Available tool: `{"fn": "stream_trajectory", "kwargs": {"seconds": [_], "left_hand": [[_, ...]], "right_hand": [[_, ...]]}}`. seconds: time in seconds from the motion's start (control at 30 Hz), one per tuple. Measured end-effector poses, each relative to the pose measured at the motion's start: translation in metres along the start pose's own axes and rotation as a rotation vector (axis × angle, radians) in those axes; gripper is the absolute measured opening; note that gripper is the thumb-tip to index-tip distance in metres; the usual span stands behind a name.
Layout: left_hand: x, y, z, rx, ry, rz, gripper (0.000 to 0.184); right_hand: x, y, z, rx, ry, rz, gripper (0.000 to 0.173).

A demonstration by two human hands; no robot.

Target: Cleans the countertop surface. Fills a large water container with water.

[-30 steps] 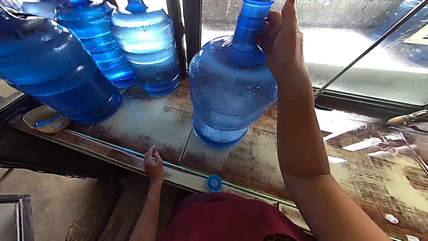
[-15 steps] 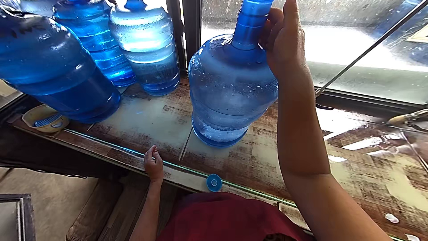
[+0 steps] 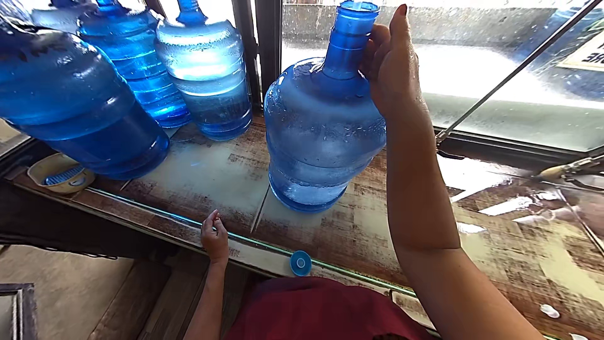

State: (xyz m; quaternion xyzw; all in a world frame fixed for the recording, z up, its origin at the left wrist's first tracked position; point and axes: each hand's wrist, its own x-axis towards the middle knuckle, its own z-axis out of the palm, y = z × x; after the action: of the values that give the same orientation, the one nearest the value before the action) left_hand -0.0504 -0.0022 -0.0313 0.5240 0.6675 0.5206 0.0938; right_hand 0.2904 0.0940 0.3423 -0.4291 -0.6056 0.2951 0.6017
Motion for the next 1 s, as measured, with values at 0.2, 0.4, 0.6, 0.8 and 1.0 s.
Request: {"fn": "stream_trajectory", "kwargs": {"seconds": [0.2, 0.4, 0.6, 0.8, 1.0], "left_hand": [[-0.0007, 0.0008, -0.0004, -0.001, 0.007, 0.0, 0.033], [-0.0007, -0.0004, 0.0002, -0.007, 0.01, 0.005, 0.033], [-0.0008, 0.0002, -0.0003, -0.005, 0.006, 0.005, 0.033], [-0.0007, 0.0005, -0.0001, 0.004, 0.016, 0.007, 0.033], [-0.0002, 0.0001, -0.0004, -0.004, 0.002, 0.011, 0.033]], "right_hand": [[-0.001, -0.0012, 0.001, 0.001, -0.006, -0.003, 0.071], [-0.0008, 0.0002, 0.0005, 0.002, -0.016, -0.017, 0.072], [-0.0003, 0.0004, 0.0007, 0.007, -0.01, -0.012, 0.072], [-0.0004, 0.001, 0.0, -0.001, -0.016, -0.019, 0.072], [-0.0002, 0.0021, -0.0001, 0.01, -0.019, -0.019, 0.072]]}}
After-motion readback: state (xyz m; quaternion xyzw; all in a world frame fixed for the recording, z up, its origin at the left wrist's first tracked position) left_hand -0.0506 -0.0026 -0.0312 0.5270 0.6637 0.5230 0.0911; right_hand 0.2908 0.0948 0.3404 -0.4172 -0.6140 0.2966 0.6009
